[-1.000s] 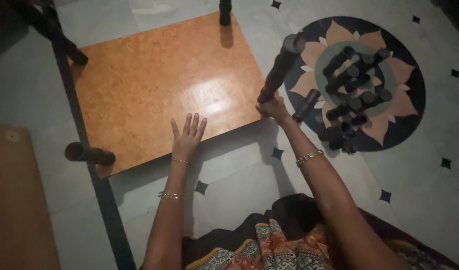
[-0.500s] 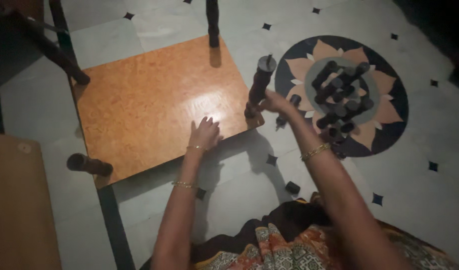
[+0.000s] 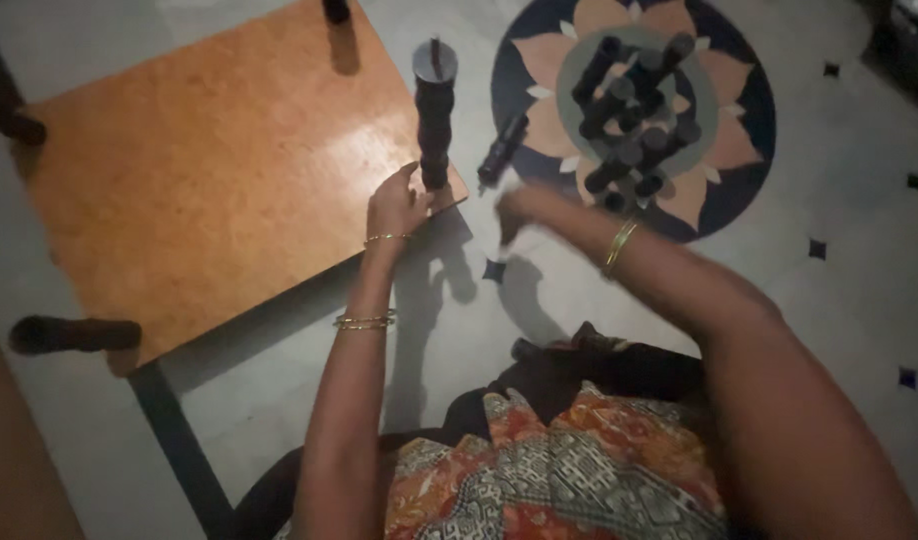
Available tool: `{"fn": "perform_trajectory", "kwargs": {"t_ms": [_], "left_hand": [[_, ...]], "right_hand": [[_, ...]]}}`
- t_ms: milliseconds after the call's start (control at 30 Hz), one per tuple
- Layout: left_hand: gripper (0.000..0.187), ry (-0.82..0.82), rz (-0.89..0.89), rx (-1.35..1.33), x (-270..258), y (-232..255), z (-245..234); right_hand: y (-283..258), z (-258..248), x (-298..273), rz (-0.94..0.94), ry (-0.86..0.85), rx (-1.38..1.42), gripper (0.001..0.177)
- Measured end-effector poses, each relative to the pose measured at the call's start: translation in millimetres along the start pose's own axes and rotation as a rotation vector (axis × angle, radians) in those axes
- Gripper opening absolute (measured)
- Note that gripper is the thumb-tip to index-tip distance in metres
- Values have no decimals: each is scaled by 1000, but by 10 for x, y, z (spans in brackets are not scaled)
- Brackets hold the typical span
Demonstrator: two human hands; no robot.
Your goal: The person assembles a small wooden table by inserting cylindrical legs into pre-drilled holes on the tabletop. They repeatedly pick up legs, align them with the holes, and press them into place, occasionally adjusting the tabletop position.
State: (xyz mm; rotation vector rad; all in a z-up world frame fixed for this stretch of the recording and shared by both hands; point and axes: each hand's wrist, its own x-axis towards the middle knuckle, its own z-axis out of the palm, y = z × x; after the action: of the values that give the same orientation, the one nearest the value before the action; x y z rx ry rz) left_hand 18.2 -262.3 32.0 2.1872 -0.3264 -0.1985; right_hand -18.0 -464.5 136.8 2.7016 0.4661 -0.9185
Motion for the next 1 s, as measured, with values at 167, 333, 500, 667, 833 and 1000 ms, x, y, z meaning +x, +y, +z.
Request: {"fn": "perform_trajectory", "kwargs": {"t_ms": [167, 333, 500, 667, 833, 1000], "left_hand": [[56, -9, 84, 201, 107, -395, 228], [60, 86, 124, 223, 138, -614, 539], [94, -2, -26, 434, 225, -593, 515], [130, -160, -167, 569, 276, -620, 215], [148, -340, -271, 552, 422, -490, -17], [163, -445, -315, 538, 606, -267, -190]], "right_hand": [[-1215, 1415, -432, -236, -378, -110, 67], [-1195, 2743, -220, -261, -152, 49, 35], [207, 2573, 778, 81, 284, 475, 15], [1332, 1817, 987, 481, 679, 438, 26], [1804, 1748, 1288, 626, 781, 524, 36], [2123, 2080, 1668, 674, 606, 394, 27]]}}
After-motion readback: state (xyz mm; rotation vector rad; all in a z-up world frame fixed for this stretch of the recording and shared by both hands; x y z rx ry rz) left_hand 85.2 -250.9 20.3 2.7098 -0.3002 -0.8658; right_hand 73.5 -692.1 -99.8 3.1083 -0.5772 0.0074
